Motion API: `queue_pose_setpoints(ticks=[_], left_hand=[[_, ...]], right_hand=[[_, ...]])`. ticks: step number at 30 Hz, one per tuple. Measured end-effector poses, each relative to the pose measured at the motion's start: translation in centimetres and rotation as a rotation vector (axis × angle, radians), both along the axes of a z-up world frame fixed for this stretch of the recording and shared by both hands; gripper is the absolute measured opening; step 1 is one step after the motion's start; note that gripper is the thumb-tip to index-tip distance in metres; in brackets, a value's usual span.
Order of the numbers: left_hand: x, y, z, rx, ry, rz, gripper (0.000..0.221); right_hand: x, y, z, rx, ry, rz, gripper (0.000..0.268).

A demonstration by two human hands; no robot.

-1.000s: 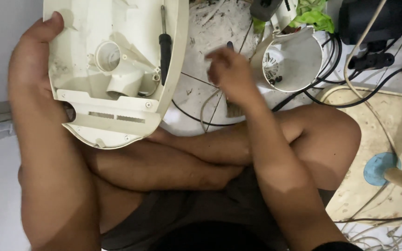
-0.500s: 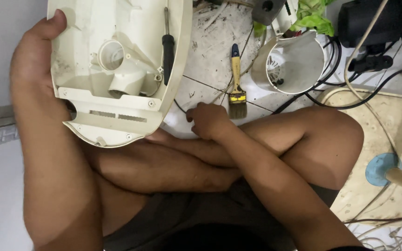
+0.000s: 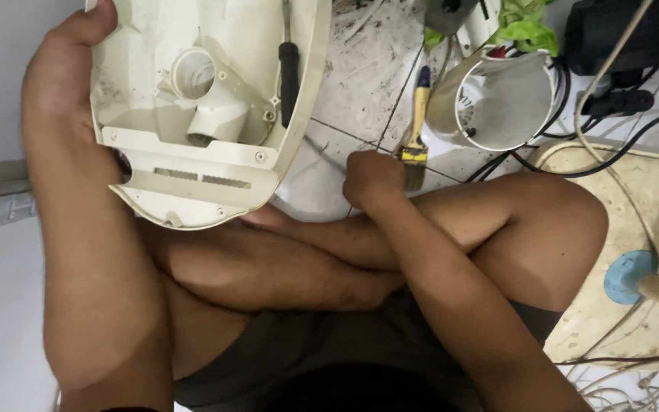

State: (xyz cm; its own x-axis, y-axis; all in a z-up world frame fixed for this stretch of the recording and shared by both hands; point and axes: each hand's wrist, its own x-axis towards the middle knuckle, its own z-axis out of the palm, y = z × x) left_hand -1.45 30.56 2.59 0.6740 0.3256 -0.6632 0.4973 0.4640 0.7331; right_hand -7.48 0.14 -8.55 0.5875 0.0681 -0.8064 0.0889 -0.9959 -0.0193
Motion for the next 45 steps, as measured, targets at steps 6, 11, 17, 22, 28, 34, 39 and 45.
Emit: queue_pose_setpoints(ticks=[6,11,17,22,28,34,39,45], left_hand=[[-0.6,-1.9,1.8,-0.017,0.027,0.052,0.004],[0.2,-0.6,-0.2,-0.060,0.022,0.007,0.009],[-0.1,-0.2,-3.6,0.234,-0.068,-0.149,0.024],[-1.5,-1.9,-9.6,0.342,-0.164,-0.079,0.036],[-4.3,-6.5,-10.7,0.390,-0.364,-0.080,0.027],[-3.6,-7.4,-10.9,0.517,-0.153,-0.331,0.031],[-3.2,-8.4,-9.0,0.713,-0.019,-0.565,0.038],[-2.0,-8.4,-10.0,0.588,-0.141,-0.428,0.044]], right_hand=[[1.0,-1.7,-0.9,0.081,-0.145,-0.283,0.031],[1.1,-2.4,-2.4,0.080,-0.198,-0.342,0.038],[0.2,-1.9,-1.0,0.633,-0.482,-0.479,0.029],[-0.5,-3.7,3.4,1.348,-0.546,-0.869,0.051],[-2.0,-4.3,4.3,1.410,-0.361,-1.153,0.058],[-1.6,-3.2,1.6,1.056,-0.542,-0.794,0.073],[-0.2,-3.0,-0.9,0.962,-0.669,-0.772,0.053],[0.6,-2.8,0.0,0.938,-0.659,-0.792,0.059]])
